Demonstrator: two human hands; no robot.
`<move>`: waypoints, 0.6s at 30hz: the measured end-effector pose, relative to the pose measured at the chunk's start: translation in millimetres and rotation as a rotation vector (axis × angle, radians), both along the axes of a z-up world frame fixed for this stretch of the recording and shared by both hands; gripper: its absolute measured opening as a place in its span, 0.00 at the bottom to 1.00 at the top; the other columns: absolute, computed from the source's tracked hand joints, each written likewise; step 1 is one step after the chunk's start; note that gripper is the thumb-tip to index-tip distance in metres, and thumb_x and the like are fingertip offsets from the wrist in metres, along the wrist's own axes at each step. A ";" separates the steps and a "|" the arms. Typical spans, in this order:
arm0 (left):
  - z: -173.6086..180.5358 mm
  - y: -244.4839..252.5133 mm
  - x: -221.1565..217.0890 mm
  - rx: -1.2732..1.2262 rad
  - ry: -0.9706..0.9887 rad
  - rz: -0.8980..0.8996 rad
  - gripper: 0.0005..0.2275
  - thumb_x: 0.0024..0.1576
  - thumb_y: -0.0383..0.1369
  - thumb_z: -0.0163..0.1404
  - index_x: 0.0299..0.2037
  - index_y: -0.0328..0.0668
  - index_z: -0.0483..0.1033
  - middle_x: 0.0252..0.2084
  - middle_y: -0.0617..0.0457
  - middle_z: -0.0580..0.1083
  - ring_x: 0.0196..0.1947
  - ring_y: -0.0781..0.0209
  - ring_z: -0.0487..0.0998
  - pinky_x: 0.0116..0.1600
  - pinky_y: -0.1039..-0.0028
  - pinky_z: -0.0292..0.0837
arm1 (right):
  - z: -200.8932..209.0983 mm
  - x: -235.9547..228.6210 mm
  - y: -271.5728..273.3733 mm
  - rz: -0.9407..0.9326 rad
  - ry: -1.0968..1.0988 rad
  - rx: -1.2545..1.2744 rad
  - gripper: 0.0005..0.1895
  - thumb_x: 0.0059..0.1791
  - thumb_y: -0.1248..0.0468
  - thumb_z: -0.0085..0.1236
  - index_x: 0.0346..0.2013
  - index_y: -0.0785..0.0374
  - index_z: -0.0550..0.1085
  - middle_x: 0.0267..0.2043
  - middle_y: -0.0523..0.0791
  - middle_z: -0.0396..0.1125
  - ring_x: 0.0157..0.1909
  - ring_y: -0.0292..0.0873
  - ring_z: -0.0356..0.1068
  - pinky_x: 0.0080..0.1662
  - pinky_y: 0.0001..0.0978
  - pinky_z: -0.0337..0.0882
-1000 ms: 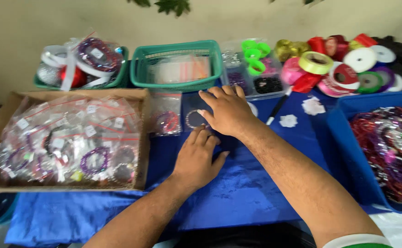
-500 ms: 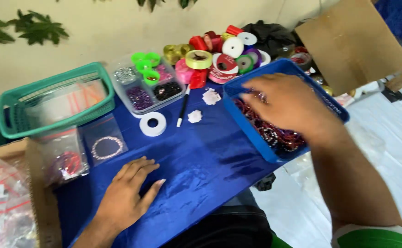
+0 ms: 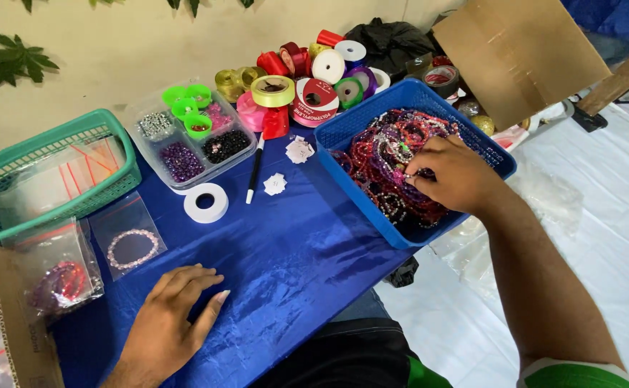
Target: The person picks up beaded bracelets one by one from a bin and places each into a plastic bag.
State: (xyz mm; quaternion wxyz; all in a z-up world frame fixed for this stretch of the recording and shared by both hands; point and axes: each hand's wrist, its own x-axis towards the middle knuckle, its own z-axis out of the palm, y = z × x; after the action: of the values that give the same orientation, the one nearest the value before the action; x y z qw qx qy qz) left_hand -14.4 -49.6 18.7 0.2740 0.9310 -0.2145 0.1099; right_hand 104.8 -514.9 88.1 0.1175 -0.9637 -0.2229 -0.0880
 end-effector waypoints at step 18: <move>4.2 2.9 -1.0 -0.063 -0.033 -0.028 0.12 0.52 0.35 0.58 0.43 0.39 0.80 0.46 0.47 0.78 0.51 0.47 0.76 0.56 0.62 0.71 | 52.0 2.2 28.1 -0.033 -0.062 0.807 0.08 0.60 0.66 0.58 0.47 0.67 0.69 0.45 0.43 0.73 0.47 0.32 0.71 0.51 0.24 0.71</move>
State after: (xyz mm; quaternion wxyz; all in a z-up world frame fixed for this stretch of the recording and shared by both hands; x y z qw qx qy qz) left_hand -15.4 -46.7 23.0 0.3011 0.9169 -0.2284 0.1283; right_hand 107.0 -486.8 140.1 0.4784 -0.8405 -0.1585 -0.1992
